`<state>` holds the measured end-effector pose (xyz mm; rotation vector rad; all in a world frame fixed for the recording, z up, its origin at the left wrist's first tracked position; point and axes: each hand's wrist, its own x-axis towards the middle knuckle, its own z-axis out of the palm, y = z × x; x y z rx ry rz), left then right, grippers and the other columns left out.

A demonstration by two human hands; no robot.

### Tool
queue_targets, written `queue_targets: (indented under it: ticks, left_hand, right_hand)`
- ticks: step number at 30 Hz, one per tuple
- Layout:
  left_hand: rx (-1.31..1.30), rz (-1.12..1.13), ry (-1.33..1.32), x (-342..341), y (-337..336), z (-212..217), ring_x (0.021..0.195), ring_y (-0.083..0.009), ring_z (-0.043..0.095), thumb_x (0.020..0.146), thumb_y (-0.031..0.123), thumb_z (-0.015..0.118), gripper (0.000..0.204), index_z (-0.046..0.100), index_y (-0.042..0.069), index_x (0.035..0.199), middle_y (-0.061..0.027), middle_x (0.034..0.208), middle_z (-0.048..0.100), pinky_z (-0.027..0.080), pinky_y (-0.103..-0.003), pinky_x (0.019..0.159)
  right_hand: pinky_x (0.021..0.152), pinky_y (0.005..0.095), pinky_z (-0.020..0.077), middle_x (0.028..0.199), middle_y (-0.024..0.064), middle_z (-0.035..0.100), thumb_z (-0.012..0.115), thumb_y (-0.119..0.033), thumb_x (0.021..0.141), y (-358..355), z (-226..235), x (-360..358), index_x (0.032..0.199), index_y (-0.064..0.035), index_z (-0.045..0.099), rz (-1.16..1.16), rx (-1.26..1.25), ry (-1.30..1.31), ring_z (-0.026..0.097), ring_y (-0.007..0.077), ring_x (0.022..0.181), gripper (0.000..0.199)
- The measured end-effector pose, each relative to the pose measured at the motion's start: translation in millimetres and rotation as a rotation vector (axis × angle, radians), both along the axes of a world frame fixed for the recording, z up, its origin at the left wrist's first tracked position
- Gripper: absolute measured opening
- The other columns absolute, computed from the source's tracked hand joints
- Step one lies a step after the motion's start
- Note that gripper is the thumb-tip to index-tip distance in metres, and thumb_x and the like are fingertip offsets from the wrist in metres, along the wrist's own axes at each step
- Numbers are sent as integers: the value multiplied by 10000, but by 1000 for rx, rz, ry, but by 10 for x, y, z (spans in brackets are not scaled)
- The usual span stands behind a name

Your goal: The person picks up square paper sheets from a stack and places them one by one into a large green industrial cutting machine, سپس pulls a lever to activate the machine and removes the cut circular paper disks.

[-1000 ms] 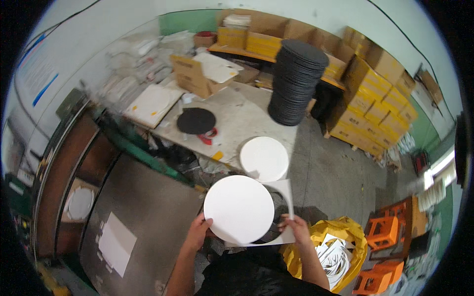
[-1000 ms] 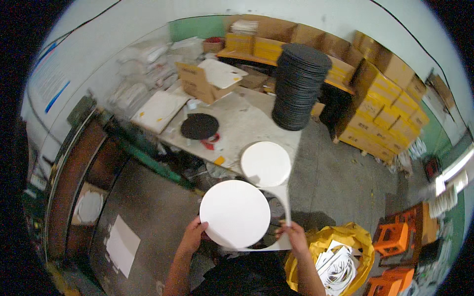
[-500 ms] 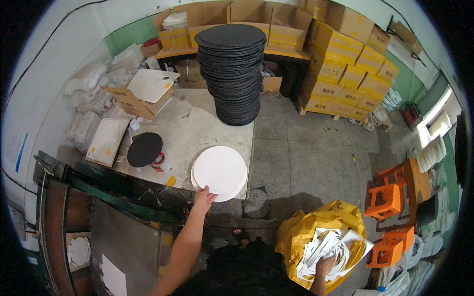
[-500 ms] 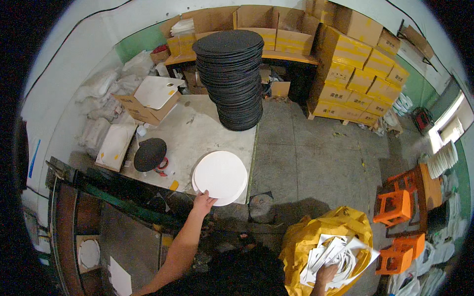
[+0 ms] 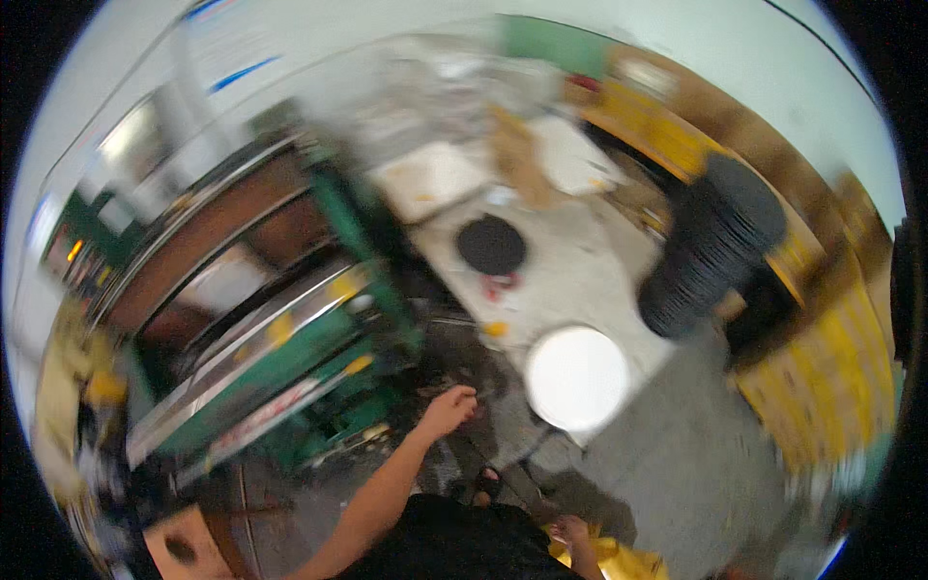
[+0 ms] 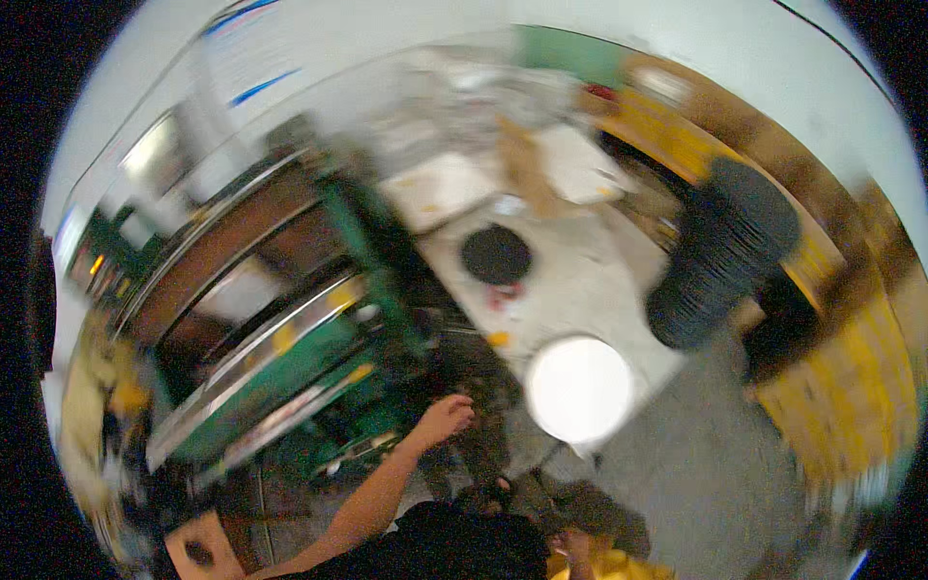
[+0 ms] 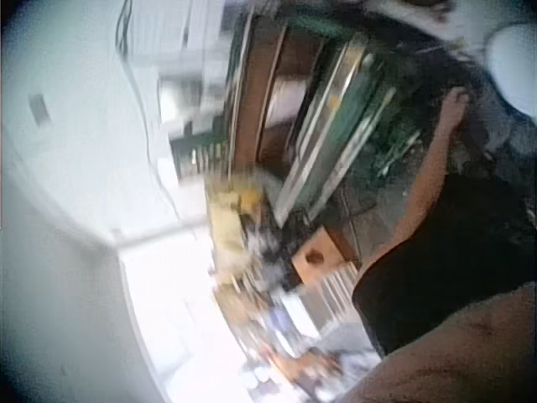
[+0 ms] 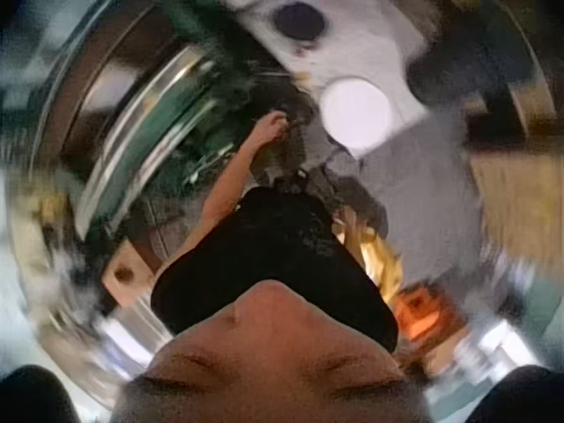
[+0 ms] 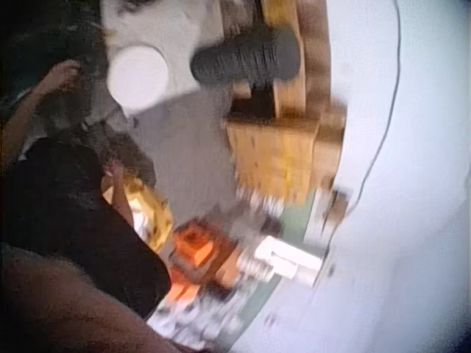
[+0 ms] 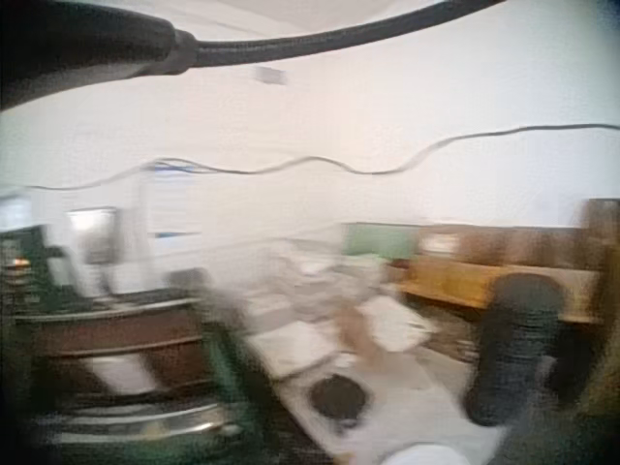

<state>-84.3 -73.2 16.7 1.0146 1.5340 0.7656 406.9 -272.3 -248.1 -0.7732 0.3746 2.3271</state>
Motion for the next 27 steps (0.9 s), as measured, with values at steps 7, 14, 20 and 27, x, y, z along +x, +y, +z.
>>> queue_targets:
  ticks: [7,14,20,27]
  left_hand:
    - [249,952,603,-1521,-3386,329,864,-315,665,881,144,596,372,545,58,1240,-160,1079,659,522,-396,780]
    - [33,2191,1146,-1241,-7400,1319,859,-230,629,858,16,582,246,586,71,1098,-104,1005,640,507,-338,751]
    - [-302,2509,1739,-830,-8914,2258,753,-212,580,883,176,642,368,559,-33,1174,-95,937,606,489,-353,721]
    - [182,2629,772,-726,-10007,2092,674,-112,527,837,285,699,411,631,-23,1100,-38,800,622,419,-280,597]
  right_hand:
    - [545,352,438,679,99,487,521,-183,963,1402,1057,-1642,795,-12,498,919,448,-1109,457,198,577,241]
    - [576,354,444,705,93,509,532,-202,958,609,1512,-3805,817,-17,521,1508,921,-906,477,192,614,233]
    - [602,355,449,727,88,528,542,-218,953,-309,1839,-4751,837,-21,540,1801,1150,-729,494,187,646,229]
    - [632,357,455,752,81,551,554,-236,949,-590,1944,-5078,859,-26,563,1973,1347,-604,514,181,683,229]
